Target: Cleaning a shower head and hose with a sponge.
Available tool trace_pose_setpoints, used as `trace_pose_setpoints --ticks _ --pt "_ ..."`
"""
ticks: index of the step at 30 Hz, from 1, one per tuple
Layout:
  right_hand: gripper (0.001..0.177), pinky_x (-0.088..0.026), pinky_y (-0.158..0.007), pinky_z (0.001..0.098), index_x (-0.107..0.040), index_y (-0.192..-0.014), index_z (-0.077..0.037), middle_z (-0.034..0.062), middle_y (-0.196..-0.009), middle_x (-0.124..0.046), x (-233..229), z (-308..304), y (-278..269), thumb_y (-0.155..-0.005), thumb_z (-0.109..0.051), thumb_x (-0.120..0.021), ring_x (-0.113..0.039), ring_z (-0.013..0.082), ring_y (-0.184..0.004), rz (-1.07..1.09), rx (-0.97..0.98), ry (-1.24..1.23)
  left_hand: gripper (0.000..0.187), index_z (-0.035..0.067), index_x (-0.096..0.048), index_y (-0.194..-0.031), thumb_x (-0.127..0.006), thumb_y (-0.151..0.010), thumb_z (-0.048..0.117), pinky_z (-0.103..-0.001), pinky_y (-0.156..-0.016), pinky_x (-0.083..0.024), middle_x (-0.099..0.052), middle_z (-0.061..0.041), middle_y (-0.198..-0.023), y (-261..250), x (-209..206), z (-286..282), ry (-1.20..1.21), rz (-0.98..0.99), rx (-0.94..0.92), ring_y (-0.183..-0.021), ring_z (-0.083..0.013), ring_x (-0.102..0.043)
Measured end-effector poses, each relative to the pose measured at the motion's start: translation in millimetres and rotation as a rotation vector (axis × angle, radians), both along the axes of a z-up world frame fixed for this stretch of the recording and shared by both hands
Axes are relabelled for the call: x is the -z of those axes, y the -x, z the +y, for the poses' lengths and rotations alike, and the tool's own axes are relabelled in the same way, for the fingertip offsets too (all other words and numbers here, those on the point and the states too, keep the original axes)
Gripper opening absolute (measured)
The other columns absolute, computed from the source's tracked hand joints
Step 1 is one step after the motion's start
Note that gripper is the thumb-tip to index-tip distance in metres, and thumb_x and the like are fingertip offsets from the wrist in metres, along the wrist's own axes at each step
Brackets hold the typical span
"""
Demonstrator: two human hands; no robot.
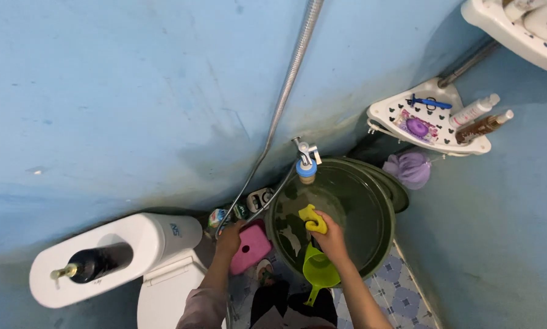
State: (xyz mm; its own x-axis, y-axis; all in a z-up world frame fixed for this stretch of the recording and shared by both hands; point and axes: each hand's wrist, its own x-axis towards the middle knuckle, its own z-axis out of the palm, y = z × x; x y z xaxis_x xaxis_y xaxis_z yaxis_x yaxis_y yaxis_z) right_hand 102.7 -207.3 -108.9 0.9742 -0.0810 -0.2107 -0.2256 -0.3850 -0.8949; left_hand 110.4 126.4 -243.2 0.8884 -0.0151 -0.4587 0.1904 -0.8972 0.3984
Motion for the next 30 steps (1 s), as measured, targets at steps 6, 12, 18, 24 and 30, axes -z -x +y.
trace_pose_setpoints --ticks 6,12,18,24,30 --pt "0.054 -0.057 -0.087 0.0329 -0.067 -0.129 -0.01 0.0101 -0.114 -0.077 -9 -8 4 -0.077 -0.003 -0.079 -0.075 0.02 -0.103 0.005 0.073 0.058 0.071 0.034 -0.052 -0.148 -0.052 -0.09 -0.008 -0.049 -0.096 -0.053 -0.059 -0.022 -0.131 -12 54 -31 -0.001 0.122 0.129 -0.117 -0.0392 -0.061" --pt "0.053 -0.056 -0.087 0.0315 -0.068 -0.127 -0.009 0.0102 -0.113 -0.077 5 -22 12 -0.076 -0.002 -0.078 -0.075 0.019 -0.102 -0.021 0.102 0.063 0.074 0.025 -0.052 -0.148 -0.051 -0.083 -0.01 -0.046 -0.101 -0.05 -0.054 -0.022 -0.144 -3 139 -52 0.151 -0.015 0.191 -0.12 -0.0415 -0.059" --pt "0.051 -0.056 -0.087 0.0314 -0.067 -0.127 -0.006 0.011 -0.112 -0.078 2 -34 21 -0.077 0.0 -0.077 -0.073 0.0181 -0.101 -0.023 0.145 0.009 0.054 0.018 -0.056 -0.143 -0.052 -0.091 0.002 -0.045 -0.11 -0.04 -0.037 -0.022 -0.156 -6 183 -67 0.135 0.117 0.206 -0.136 -0.0419 -0.042" --pt "0.052 -0.056 -0.089 0.0309 -0.068 -0.125 -0.005 0.0115 -0.113 -0.077 13 -46 31 -0.075 0.001 -0.078 -0.073 0.0171 -0.103 -0.048 0.161 0.073 0.049 0.009 -0.059 -0.141 -0.061 -0.092 0.015 -0.042 -0.113 -0.043 -0.058 -0.021 -0.144 -16 160 -68 0.201 0.204 0.214 -0.133 -0.0393 -0.055" --pt "0.052 -0.056 -0.089 0.031 -0.068 -0.126 -0.006 0.0108 -0.113 -0.077 4 -45 36 -0.076 0.0 -0.079 -0.073 0.017 -0.103 -0.055 0.168 0.048 0.056 0.008 -0.053 -0.144 -0.061 -0.089 0.008 -0.045 -0.106 -0.045 -0.054 -0.023 -0.143 -15 151 -63 0.3 0.152 0.098 -0.128 -0.0422 -0.053"
